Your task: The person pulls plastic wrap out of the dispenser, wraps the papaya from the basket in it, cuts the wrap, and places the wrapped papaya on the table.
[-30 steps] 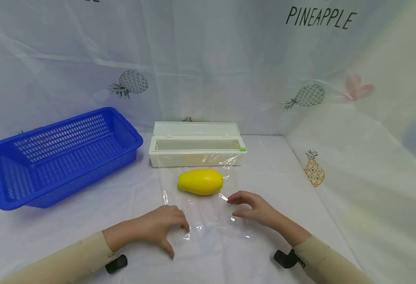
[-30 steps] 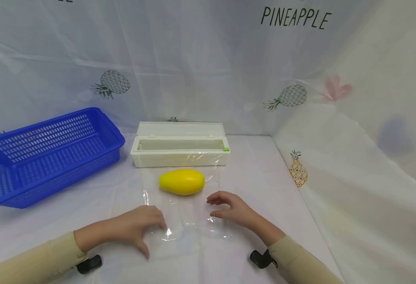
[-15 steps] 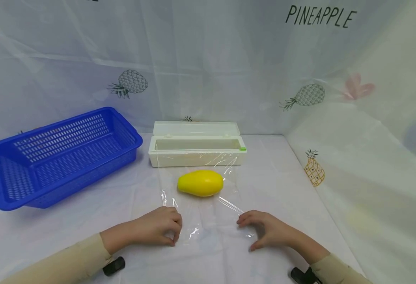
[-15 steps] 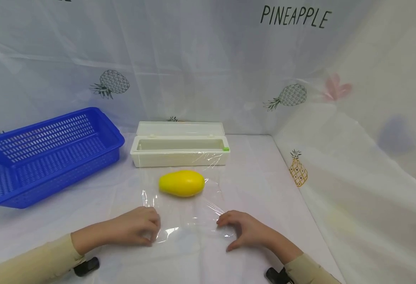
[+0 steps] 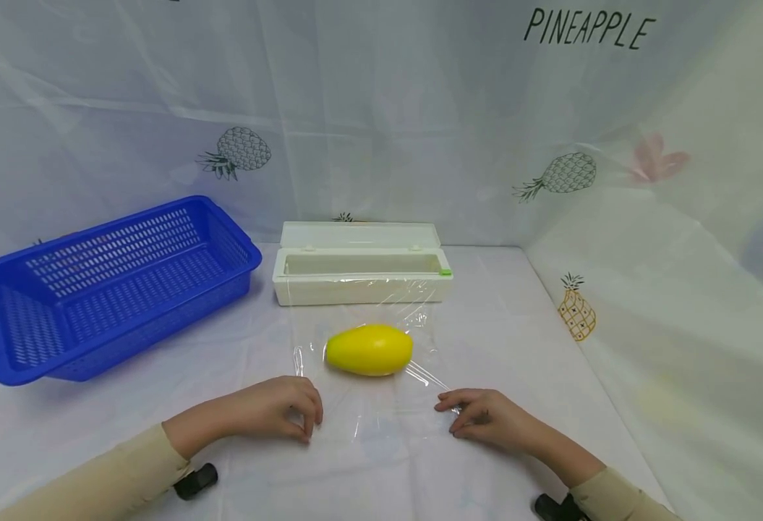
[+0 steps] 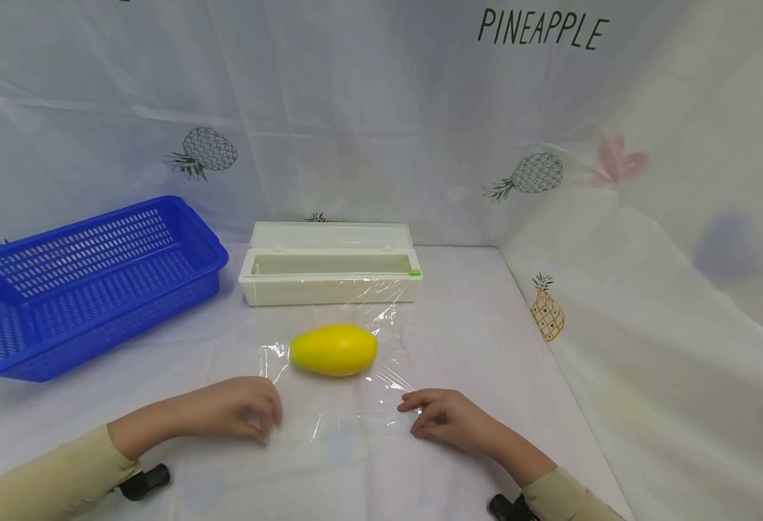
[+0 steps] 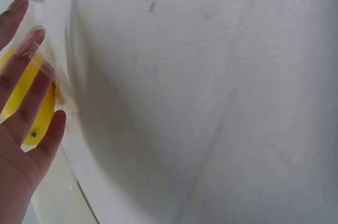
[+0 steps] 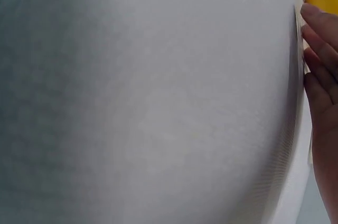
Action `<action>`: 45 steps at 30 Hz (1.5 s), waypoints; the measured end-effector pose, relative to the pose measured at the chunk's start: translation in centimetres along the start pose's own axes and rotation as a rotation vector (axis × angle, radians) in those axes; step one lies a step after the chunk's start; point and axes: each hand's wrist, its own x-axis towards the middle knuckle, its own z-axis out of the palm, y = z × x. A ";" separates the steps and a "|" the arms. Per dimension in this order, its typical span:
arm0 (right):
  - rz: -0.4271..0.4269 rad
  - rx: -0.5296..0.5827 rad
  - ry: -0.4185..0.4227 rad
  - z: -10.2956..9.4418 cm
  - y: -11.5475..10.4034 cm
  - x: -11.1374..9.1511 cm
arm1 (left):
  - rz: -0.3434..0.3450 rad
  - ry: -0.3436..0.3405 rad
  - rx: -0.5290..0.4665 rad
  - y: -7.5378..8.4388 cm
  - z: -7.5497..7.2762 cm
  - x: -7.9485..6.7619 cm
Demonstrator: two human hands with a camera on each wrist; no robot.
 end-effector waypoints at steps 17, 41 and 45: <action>-0.082 -0.075 0.037 0.2 0.0 -0.2 | -0.209 0.001 -0.235 0.5 -1.8 -0.1; 0.006 0.059 -0.047 -0.7 0.9 -0.2 | -0.281 0.044 -0.228 0.3 -3.6 -0.1; -0.016 0.083 -0.024 -0.5 1.3 -0.4 | -0.298 0.040 -0.235 0.3 -3.6 -0.1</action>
